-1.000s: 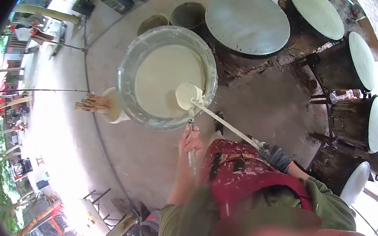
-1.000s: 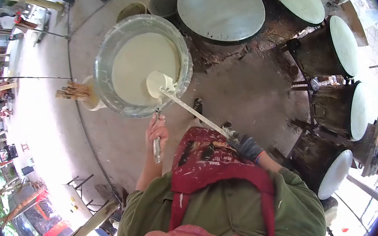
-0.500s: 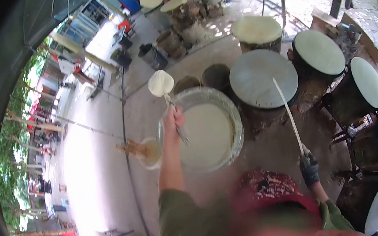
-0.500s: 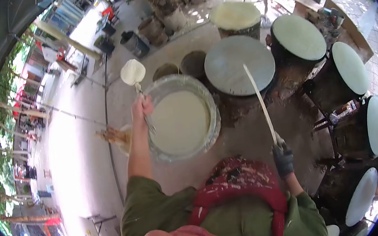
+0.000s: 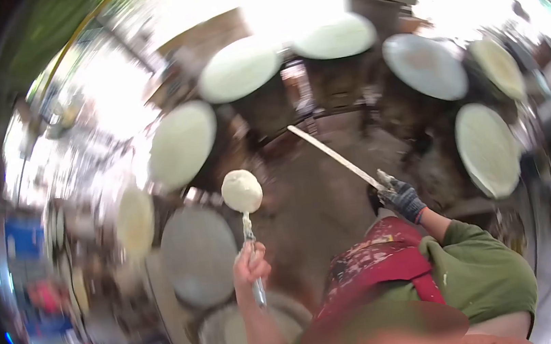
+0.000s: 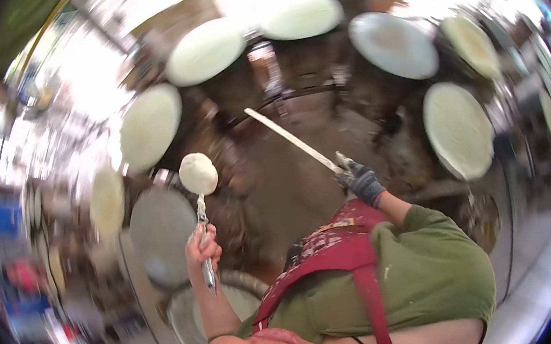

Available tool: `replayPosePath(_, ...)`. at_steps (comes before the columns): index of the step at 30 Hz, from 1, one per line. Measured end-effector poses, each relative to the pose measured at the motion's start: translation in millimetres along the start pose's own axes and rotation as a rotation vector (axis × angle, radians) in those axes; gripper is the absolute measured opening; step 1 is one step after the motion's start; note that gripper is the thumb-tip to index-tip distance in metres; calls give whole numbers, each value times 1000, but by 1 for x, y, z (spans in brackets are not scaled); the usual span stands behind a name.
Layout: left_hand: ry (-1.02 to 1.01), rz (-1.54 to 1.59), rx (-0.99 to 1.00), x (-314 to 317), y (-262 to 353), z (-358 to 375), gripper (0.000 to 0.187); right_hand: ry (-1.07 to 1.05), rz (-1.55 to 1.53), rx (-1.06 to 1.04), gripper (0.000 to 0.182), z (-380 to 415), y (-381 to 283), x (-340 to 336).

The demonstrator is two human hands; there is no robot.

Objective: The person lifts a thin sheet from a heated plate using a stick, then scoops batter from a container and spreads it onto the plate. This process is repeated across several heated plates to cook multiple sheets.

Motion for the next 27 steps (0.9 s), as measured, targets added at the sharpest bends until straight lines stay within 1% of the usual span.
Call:
replayPosePath(2, -62, -121, -104, 61, -18, -62, 33, 126, -80, 80, 45, -1, 26, -61)
replayPosePath(3, -166, -72, -175, 90, -29, -92, 31, 213, -28, 124, 42, 8, 32, -93)
replayPosePath(6, -282, -186, -293, 207, -62, -192, 31, 474, -76, 167, 36, 9, 74, -195)
replayPosePath(7, -313, -197, -346, 244, -73, -227, 31, 546, -174, 216, 32, 7, 87, -221)
replayPosePath(10, -418, -413, -394, 347, -106, -316, 32, 786, -461, 361, 31, 6, 155, -282)
replayPosePath(12, -505, -513, -440, 412, -131, -366, 32, 842, -209, 354, 31, 2, 154, -320)
replayPosePath(13, -540, -644, -464, 435, -144, -398, 33, 870, -206, 351, 31, -10, 162, -336)
replayPosePath(14, -642, -656, -518, 466, -164, -425, 33, 897, -203, 357, 31, -18, 168, -350)
replayPosePath(15, -665, -709, -525, 495, -181, -447, 33, 930, -20, 326, 31, -26, 160, -365)
replayPosePath(16, -667, -720, -551, 516, -202, -471, 32, 950, 166, 297, 32, -41, 148, -376)
replayPosePath(17, -665, -769, -525, 535, -222, -494, 31, 963, 353, 266, 32, -61, 134, -385)
replayPosePath(18, -699, -763, -515, 550, -243, -513, 32, 1054, 105, 169, 34, -79, 121, -391)
replayPosePath(19, -658, -778, -520, 569, -261, -524, 31, 1137, -143, 63, 35, -100, 110, -397)
replayPosePath(22, -612, -735, -496, 593, -326, -571, 27, 1216, 428, 182, 40, -152, 96, -414)
replayPosePath(25, -634, -707, -423, 599, -364, -602, 23, 1163, 591, 408, 42, -195, 82, -415)
replayPosePath(27, -651, -988, -262, 584, -362, -634, 24, 1043, 543, 706, 38, -212, 80, -406)
Point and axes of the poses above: each hand's wrist, its own z-axis away from the middle knuckle, its own x-axis out of the palm, y = z × x, the point moved 8 cm from there along -z, towards the middle knuckle, and after that the axes turned 2 degrees about -x, right-handed, at the moved point
